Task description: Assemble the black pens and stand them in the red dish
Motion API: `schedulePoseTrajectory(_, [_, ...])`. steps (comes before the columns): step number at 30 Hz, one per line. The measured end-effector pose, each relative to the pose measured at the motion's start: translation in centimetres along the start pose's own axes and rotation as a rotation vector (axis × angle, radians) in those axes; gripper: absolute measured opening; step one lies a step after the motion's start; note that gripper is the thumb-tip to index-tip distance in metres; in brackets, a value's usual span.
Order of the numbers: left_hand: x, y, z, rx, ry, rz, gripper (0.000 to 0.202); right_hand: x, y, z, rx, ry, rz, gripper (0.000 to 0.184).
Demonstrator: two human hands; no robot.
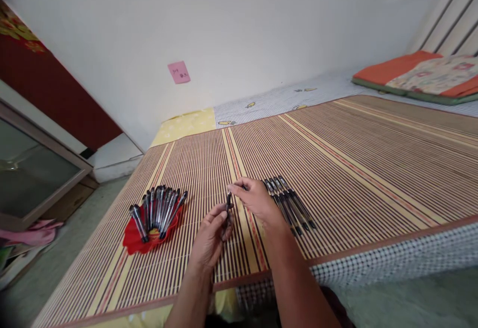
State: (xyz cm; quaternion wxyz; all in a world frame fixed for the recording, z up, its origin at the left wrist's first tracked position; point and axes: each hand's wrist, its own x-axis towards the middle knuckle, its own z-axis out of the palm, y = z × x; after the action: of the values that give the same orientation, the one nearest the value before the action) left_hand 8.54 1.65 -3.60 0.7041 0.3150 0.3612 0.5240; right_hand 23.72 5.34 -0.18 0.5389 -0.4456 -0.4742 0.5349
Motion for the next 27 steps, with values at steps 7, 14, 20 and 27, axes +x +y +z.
schedulePoseTrajectory(7, [0.1,0.0,0.1,0.007,-0.004,-0.003,0.033,0.0,0.0,0.0,-0.049,-0.012,-0.003,0.024])
schedulePoseTrajectory(14, [0.1,0.0,0.2,-0.009,0.007,0.002,0.033,-0.1,-0.2,0.0,0.001,-0.060,0.008,0.032])
schedulePoseTrajectory(20, [0.2,-0.1,0.2,0.028,-0.007,0.017,0.033,0.1,0.3,-0.2,-0.092,-0.055,0.003,0.028])
schedulePoseTrajectory(27, [0.3,-1.2,0.0,0.116,0.038,0.109,0.034,0.3,0.6,-0.3,-0.149,-0.027,-0.019,0.026])
